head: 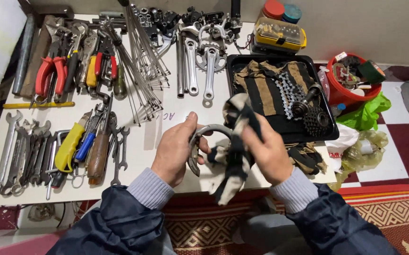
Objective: The person sorts through a bundle of bicycle spokes on a workbench and then cleans a metal bicycle component using a cloth.
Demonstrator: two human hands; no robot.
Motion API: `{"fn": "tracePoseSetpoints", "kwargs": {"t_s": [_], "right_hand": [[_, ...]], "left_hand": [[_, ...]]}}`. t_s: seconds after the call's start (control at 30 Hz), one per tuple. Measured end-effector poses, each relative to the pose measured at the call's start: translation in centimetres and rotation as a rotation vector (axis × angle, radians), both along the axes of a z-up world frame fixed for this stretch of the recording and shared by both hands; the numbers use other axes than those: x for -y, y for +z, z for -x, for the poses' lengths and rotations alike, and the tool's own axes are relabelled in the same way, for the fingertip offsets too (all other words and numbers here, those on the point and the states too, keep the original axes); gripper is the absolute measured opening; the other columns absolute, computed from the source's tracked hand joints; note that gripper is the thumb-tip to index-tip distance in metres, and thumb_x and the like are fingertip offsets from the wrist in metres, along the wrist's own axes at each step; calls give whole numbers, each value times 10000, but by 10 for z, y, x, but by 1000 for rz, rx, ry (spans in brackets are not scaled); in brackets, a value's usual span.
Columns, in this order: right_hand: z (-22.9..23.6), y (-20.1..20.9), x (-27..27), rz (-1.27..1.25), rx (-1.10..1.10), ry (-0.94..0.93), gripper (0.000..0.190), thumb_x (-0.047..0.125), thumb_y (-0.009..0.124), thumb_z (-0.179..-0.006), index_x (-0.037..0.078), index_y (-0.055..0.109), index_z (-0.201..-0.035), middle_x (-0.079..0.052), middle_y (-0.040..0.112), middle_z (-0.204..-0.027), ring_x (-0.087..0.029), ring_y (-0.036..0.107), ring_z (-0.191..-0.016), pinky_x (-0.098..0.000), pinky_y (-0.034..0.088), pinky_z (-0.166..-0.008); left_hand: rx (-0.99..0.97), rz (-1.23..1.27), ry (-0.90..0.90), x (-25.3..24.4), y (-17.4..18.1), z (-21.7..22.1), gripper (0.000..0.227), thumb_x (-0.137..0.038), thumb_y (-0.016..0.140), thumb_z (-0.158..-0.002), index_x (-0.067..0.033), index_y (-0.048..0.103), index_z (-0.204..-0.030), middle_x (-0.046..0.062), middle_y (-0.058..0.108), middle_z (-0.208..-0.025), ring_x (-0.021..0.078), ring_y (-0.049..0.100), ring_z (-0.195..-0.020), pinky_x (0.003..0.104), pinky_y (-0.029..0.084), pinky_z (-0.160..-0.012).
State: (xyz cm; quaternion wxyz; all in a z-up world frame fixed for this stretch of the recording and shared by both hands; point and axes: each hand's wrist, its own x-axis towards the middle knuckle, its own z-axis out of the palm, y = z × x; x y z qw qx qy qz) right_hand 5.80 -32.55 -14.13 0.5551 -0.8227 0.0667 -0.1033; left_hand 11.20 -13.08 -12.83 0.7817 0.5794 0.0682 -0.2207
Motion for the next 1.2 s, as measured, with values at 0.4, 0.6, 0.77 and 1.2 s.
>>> {"fn": "tracePoseSetpoints", "kwargs": {"t_s": [0.4, 0.6, 0.77, 1.2], "right_hand": [[-20, 10, -17, 108, 58, 108, 190, 72, 711, -859, 134, 780, -1025, -59, 673, -712, -162, 645, -708, -343, 556, -703], [-25, 32, -24, -485, -127, -447, 150, 210, 695, -944, 68, 654, -923, -73, 624, -686, -173, 601, -585, -306, 521, -526], [-16, 32, 2, -78, -1, -446, 170, 279, 684, -993, 112, 660, -989, -94, 615, -721, -169, 579, -651, -290, 461, -518], [-11, 31, -30, 359, 307, 72, 244, 119, 684, -948, 208, 756, -1163, -24, 657, -1112, -272, 691, -1056, -384, 529, -940]], "left_hand": [[102, -88, -126, 5, -4, 9, 563, -477, 538, -1008, 44, 707, -879, 226, 637, -546, 248, 577, -358, 293, 492, -323], [74, 2, 39, -3, -3, -3, 545, -431, 461, -1039, 47, 684, -903, 204, 604, -544, 236, 560, -391, 277, 475, -368], [59, 49, 122, -6, -4, -3, 482, -393, 500, -1027, 63, 651, -1003, 197, 643, -700, 233, 643, -629, 332, 596, -560], [486, -110, -50, 5, -25, 8, 232, -220, 563, -1017, -23, 672, -1068, 98, 645, -716, 145, 577, -704, 280, 538, -594]]}}
